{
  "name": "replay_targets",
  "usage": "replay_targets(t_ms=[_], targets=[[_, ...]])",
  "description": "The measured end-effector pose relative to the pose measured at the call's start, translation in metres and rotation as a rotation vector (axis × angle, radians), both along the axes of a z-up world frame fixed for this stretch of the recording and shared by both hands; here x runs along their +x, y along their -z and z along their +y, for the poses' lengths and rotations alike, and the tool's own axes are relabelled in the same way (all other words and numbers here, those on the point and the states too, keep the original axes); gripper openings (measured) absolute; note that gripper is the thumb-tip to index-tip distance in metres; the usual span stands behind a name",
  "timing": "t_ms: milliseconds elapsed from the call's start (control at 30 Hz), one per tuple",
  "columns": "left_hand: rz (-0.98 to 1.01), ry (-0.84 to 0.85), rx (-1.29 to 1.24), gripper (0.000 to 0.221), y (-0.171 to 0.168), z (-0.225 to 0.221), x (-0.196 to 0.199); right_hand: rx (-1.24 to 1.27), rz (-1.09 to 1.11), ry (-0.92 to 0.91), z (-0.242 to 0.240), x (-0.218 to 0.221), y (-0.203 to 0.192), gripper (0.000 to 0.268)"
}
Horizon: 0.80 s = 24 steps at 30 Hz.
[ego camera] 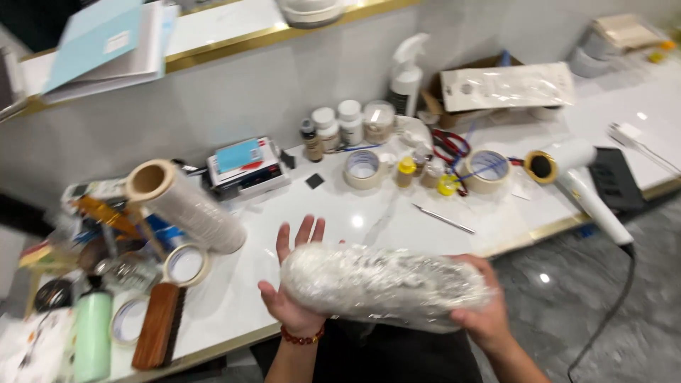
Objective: Apply protective plastic wrap to a shoe.
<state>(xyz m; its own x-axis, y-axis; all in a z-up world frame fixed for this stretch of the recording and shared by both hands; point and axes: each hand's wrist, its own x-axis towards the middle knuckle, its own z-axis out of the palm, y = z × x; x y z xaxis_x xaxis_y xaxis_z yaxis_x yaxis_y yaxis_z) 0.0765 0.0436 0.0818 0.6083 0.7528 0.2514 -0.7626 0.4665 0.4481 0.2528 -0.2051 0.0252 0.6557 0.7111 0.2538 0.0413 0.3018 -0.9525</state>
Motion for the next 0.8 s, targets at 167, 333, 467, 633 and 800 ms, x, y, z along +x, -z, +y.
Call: replay_targets(t_ms=[167,333,467,633,800], targets=[[0.174,-0.053,0.059,0.093,0.008,0.017,-0.028,0.137,0.118,0.082,0.048,0.023,-0.069,0.095],[0.601,-0.104,0.37,0.045,0.068,0.01,-0.068,0.326,0.133,-0.036,0.167,0.04,-0.201,0.083],[0.86,-0.285,0.469,0.015,0.091,0.013,-0.084,0.301,-0.039,-0.015,0.304,0.061,-0.245,0.072],[1.032,-0.237,0.216,0.01,0.091,0.028,-0.096,0.086,-0.315,0.323,0.441,0.069,-0.266,0.07],[0.99,-0.104,0.127,0.007,0.099,0.037,-0.105,0.114,-0.608,0.585,0.514,0.082,-0.253,0.075]])
